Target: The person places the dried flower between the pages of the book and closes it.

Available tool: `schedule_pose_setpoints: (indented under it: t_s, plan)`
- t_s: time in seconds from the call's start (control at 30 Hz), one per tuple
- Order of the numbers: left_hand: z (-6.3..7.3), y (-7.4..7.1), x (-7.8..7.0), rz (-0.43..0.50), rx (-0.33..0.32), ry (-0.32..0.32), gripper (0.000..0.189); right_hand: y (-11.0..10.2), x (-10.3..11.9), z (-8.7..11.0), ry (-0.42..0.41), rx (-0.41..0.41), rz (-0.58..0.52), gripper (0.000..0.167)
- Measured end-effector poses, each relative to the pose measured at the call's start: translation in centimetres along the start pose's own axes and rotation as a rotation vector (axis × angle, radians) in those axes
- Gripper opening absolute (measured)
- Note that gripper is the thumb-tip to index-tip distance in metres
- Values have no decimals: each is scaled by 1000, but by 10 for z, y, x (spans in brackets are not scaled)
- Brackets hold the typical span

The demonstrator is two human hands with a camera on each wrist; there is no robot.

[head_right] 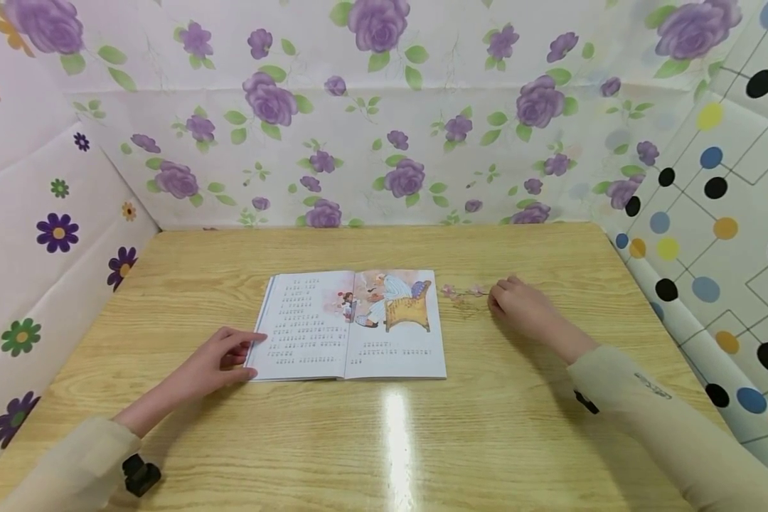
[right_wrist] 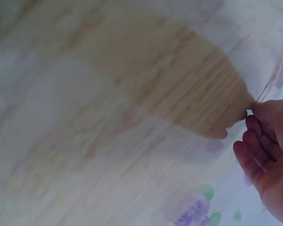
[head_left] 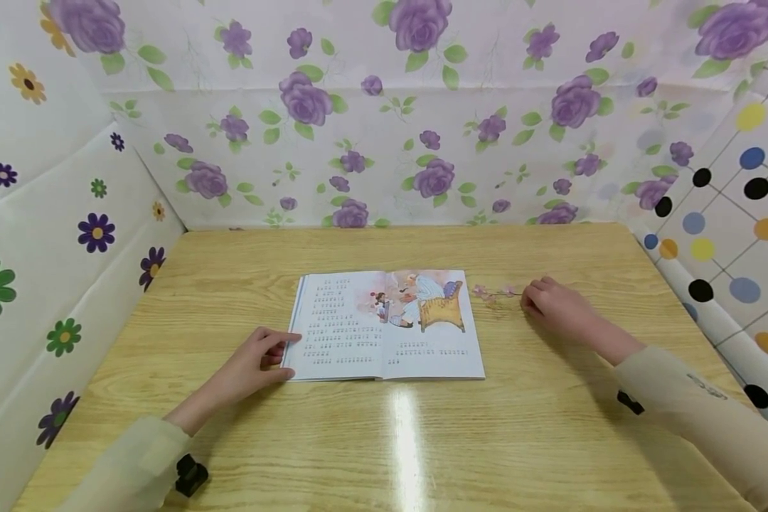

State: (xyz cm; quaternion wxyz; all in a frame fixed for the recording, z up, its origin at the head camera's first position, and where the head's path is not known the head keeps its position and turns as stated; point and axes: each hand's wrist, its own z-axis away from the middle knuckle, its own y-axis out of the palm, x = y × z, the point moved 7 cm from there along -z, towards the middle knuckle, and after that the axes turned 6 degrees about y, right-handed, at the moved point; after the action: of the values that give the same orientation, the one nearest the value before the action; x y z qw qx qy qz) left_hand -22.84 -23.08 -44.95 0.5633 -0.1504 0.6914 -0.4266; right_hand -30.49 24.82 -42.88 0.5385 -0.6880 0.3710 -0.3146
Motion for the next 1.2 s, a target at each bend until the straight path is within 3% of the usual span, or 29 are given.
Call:
schedule_pose_setpoints:
  t_s: [0.37,0.53,0.73,0.87,1.2]
  plan:
    - [1,1,5,-6,-1,-12,52,9,4,6,-103,-22,47,11]
    - [2,4,6,-5,14,-16,53,9,5,8,-125,4,-26,16]
    - [2,3,5,-10,5,-16,52,8,4,4,-59,172,-191,19]
    - [1,3,5,-13,5,-19,53,9,2,0,11,240,-252,15]
    - [1,2,4,-9,7,-26,53,-7,-12,-2,77,192,-345,13]
